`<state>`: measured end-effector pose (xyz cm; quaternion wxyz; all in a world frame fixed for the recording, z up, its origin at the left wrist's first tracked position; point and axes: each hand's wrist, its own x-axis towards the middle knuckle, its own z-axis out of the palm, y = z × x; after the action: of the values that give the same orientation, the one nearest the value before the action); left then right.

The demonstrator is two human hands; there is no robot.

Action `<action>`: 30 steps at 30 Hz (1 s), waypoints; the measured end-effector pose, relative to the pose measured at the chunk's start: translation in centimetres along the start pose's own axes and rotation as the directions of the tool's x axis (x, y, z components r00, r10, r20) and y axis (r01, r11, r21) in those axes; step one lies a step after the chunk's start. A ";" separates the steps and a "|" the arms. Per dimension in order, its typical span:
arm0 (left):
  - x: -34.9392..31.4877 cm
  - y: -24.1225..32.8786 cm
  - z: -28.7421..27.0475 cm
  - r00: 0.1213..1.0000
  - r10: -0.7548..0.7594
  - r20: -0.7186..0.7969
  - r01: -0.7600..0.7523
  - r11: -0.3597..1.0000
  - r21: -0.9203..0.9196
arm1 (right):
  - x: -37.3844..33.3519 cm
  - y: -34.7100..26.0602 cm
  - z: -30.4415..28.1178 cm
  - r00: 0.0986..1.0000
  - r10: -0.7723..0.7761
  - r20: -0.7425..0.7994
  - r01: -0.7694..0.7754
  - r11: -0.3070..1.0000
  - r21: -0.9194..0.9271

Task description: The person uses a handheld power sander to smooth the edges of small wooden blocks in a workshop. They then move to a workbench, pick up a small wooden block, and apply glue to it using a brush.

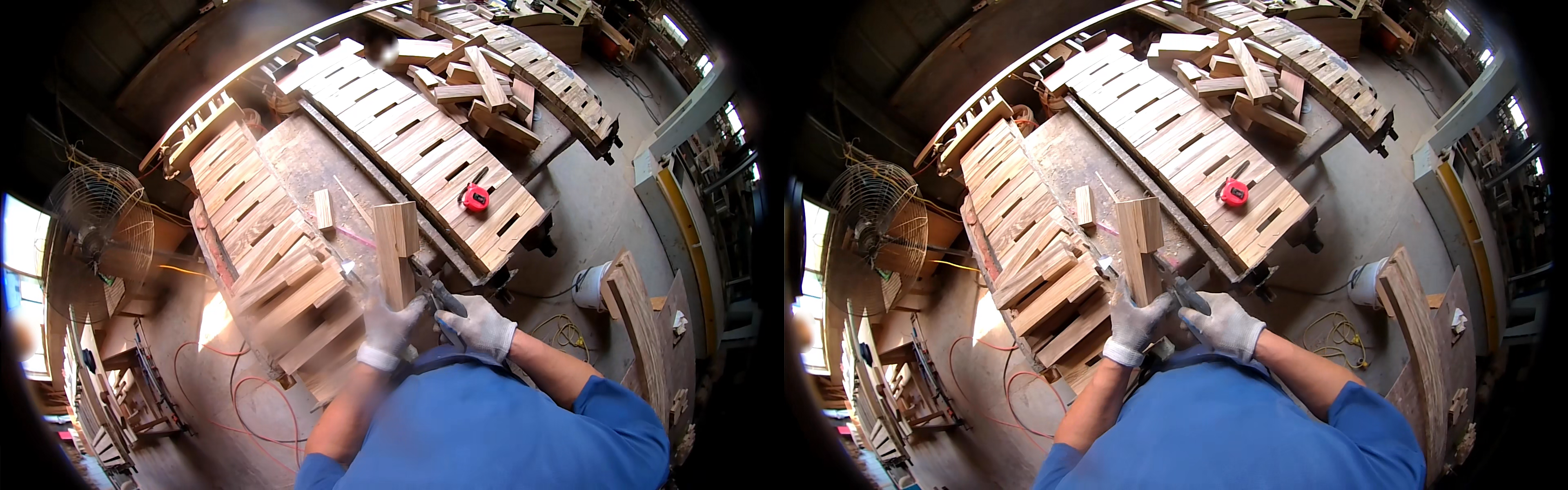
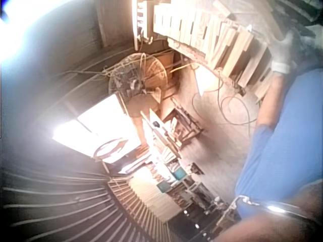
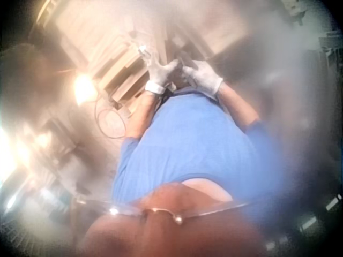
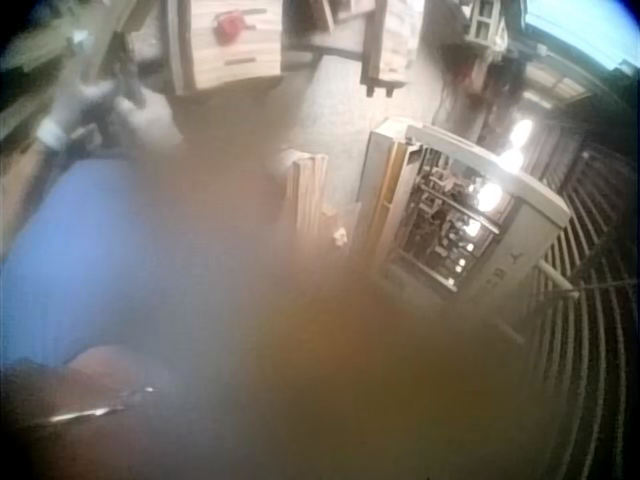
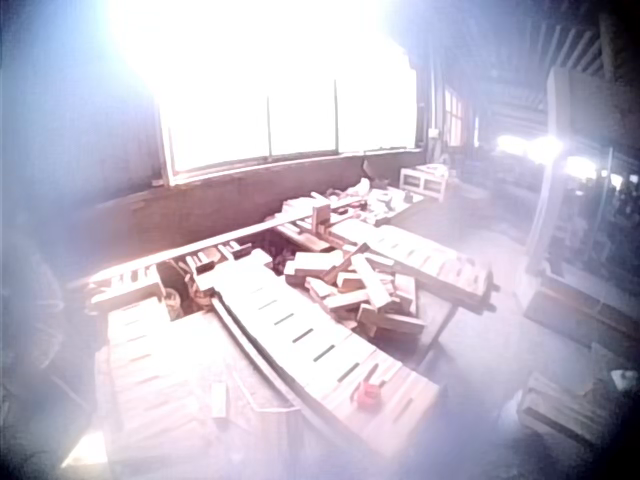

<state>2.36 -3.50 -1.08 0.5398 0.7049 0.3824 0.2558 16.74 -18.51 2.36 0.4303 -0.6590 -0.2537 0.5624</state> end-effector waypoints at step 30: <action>2.1 1.7 -6.0 0.908 0.302 0.289 -0.403 0.817 0.412 | -2.1 -3.5 -4.3 0.914 0.239 0.329 -0.292 0.949 0.122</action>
<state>-0.61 1.34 2.18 0.3362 0.8947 0.2348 0.1771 20.89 -19.67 6.46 0.3587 -0.5520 -0.1776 0.7315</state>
